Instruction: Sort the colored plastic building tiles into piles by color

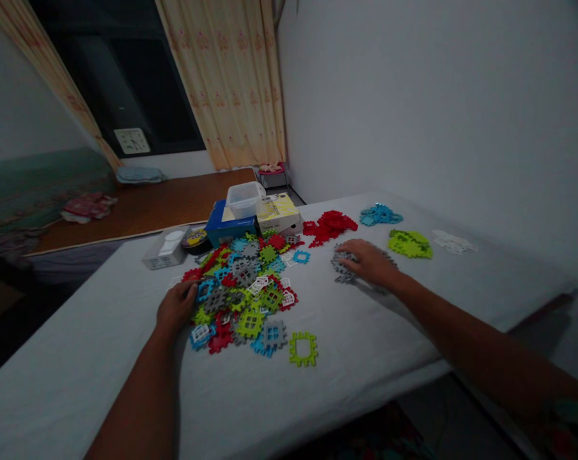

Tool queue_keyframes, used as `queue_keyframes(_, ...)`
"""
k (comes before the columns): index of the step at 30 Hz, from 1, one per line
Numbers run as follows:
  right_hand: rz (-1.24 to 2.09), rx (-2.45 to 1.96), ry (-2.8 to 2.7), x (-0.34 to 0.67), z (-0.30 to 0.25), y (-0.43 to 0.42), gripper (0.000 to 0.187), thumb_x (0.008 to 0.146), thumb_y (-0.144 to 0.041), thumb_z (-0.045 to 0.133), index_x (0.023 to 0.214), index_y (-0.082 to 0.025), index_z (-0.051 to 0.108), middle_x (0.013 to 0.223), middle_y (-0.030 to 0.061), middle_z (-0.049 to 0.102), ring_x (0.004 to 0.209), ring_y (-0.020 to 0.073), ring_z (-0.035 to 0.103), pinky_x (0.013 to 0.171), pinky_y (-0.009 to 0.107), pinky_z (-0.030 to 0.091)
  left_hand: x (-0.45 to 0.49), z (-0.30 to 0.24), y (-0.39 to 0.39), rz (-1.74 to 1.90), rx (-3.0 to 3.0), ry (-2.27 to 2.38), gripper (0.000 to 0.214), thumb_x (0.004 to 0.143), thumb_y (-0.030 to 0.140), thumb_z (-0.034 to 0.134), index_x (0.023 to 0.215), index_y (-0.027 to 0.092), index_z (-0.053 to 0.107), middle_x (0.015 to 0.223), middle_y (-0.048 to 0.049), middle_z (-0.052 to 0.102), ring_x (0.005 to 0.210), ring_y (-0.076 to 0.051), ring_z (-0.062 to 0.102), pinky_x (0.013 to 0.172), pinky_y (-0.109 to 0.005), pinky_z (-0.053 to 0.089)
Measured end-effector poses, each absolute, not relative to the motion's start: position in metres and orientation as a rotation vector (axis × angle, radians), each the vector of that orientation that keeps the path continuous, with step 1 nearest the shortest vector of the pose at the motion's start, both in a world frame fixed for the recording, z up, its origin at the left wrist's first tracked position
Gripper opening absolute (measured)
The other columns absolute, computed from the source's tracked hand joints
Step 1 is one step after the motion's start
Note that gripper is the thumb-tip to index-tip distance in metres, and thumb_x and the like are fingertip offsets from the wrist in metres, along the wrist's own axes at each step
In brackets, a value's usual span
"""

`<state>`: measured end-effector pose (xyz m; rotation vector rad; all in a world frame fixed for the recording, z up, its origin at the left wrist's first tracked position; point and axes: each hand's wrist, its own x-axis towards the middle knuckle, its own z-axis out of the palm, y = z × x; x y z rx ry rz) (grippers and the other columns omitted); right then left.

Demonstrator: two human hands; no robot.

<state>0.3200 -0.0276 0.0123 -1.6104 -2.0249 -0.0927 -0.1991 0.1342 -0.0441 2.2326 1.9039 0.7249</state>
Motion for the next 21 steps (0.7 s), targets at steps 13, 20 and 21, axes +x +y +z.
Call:
queue_keyframes(13,-0.173,-1.885,-2.443,0.232,-0.008,0.048,0.023,0.094,-0.028,0.056,0.111,-0.016,0.067,0.116,0.0143,0.064,0.110,0.0262,0.059,0.088,0.034,0.049,-0.199,-0.041,0.132,0.738,2.259,1.855,0.051,0.088,0.047,0.039,0.114,0.021,0.073,0.116,-0.0089,0.072,0.106,-0.026,0.065,0.090,-0.034,0.050)
queue_keyframes(20,-0.197,-1.758,-2.323,0.254,0.022,0.038,0.021,0.092,-0.030,0.060,0.109,-0.021,0.069,0.118,0.0082,0.064,0.105,0.0212,0.060,0.081,0.027,0.048,-0.203,-0.044,0.133,0.773,2.228,1.827,0.049,0.087,0.048,0.040,0.115,0.023,0.072,0.120,-0.0081,0.071,0.112,-0.026,0.064,0.091,-0.035,0.050)
queue_keyframes(21,-0.222,-1.756,-2.263,0.267,0.030,0.040,0.022,0.092,-0.031,0.060,0.110,-0.022,0.069,0.120,0.0078,0.063,0.106,0.0209,0.060,0.080,0.027,0.048,-0.202,-0.042,0.132,0.764,2.215,1.838,0.049,0.087,0.048,0.041,0.114,0.022,0.072,0.119,-0.0083,0.071,0.110,-0.027,0.064,0.090,-0.035,0.051)
